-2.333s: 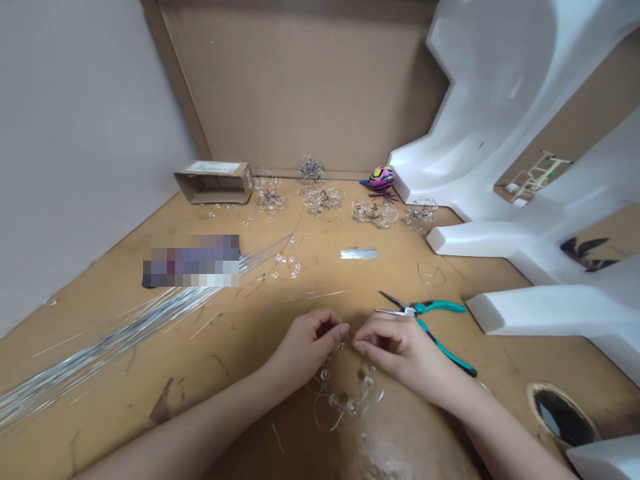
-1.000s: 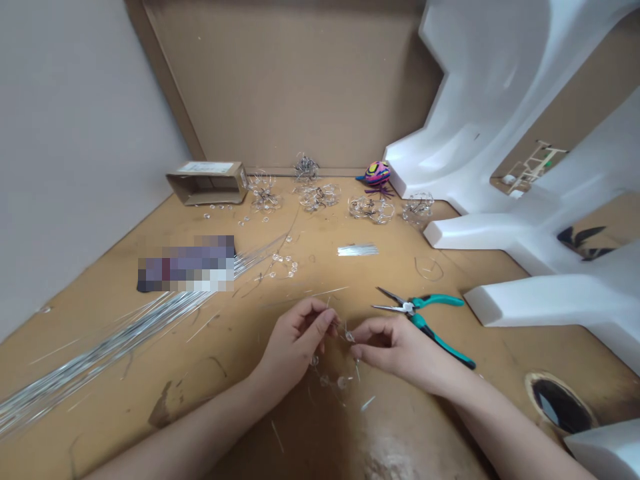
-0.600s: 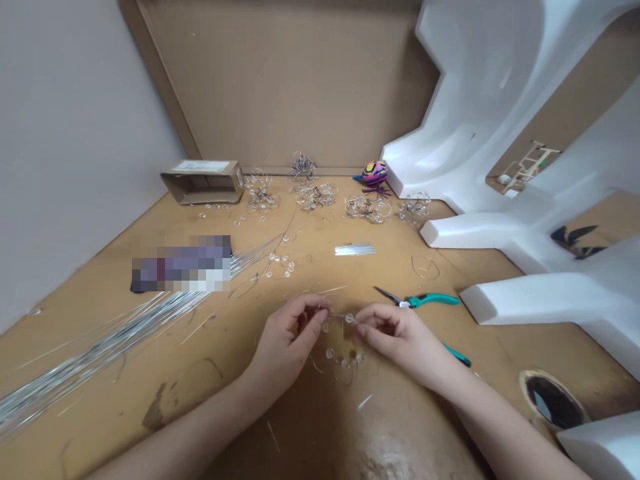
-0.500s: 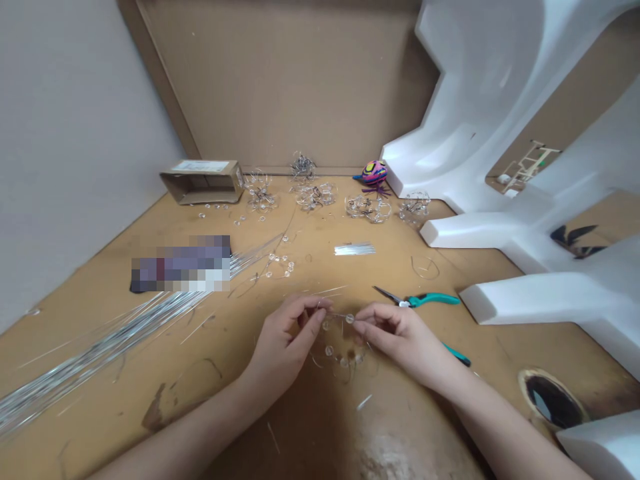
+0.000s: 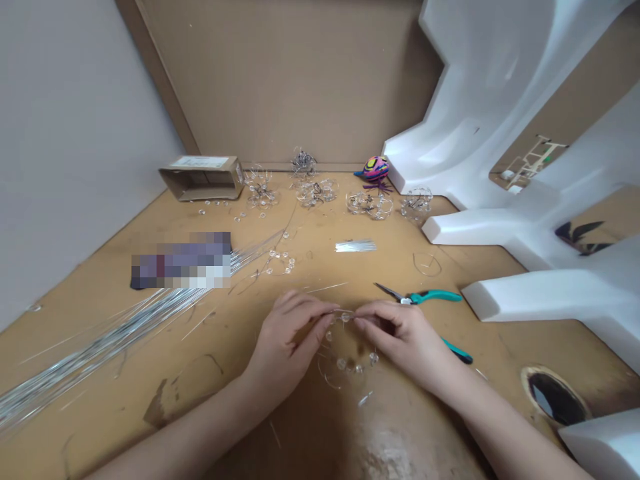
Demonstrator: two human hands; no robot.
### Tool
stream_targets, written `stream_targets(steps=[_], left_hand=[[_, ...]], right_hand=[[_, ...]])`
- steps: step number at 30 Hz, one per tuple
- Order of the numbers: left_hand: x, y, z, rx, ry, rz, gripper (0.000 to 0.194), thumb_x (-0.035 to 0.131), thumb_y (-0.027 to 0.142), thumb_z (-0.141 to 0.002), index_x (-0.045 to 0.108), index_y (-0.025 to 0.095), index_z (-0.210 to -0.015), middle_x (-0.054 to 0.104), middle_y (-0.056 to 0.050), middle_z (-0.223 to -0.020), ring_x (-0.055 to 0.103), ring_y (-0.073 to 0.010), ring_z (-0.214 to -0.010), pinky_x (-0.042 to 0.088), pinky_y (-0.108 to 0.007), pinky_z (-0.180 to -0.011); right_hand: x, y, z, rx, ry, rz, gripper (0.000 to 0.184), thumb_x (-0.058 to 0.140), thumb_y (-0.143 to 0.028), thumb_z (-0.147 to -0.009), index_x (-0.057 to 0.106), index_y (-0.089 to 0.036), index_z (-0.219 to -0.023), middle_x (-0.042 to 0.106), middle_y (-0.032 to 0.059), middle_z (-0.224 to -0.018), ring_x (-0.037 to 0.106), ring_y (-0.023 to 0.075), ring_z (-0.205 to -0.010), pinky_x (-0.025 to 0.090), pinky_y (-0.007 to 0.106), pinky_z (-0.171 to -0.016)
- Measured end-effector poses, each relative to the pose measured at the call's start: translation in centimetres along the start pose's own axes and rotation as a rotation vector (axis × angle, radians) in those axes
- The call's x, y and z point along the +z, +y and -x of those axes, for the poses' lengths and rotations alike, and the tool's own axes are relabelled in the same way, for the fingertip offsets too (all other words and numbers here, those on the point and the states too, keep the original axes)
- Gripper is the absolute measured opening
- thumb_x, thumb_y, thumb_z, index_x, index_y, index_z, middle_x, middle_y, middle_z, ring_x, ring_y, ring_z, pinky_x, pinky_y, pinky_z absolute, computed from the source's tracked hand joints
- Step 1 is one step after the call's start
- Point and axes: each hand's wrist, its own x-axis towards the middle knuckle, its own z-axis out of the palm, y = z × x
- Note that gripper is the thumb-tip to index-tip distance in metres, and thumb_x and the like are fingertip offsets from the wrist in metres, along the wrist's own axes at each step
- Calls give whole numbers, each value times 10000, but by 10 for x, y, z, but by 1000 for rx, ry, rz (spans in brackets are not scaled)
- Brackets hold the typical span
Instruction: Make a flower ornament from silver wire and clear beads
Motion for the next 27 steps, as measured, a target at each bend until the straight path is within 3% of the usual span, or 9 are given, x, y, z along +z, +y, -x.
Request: stream_targets(steps=[7,20,24,27], left_hand=[[4,2,0,35,-65,-99,126,493,174,-805,614,206,-825,587,16,-634,496,-134,-632,353,-293,-656],[8,2,-1,70,-146,-204,134,457,123,-771,574,186,-754,541,9,-607,458,-137,-626,341,-299,-654],[6,1,-1,-18,-155,-111,104,453,167,-793,543,193,-749,532,6,-647,469,-141,-659,357,-297,-672],[4,1,0,-198,-163,90,101,449,240,-822,518,194,-763,527,-1,-699,483,-137,-685,385,-274,-658]], right_hand=[[-1,-7,4,-180,45,229,182,483,-228,-807,639,-247,-897,636,-2,-767,556,116,-659,404,235,-609],[1,-7,5,-272,53,319,190,478,-166,-794,636,-225,-880,621,9,-734,548,127,-680,370,232,-602],[-1,-8,4,-251,22,265,222,449,-183,-810,641,-229,-914,625,20,-751,552,132,-685,385,241,-617],[-2,-9,4,-232,10,173,231,433,-195,-821,641,-230,-917,624,19,-751,550,121,-663,393,235,-604]])
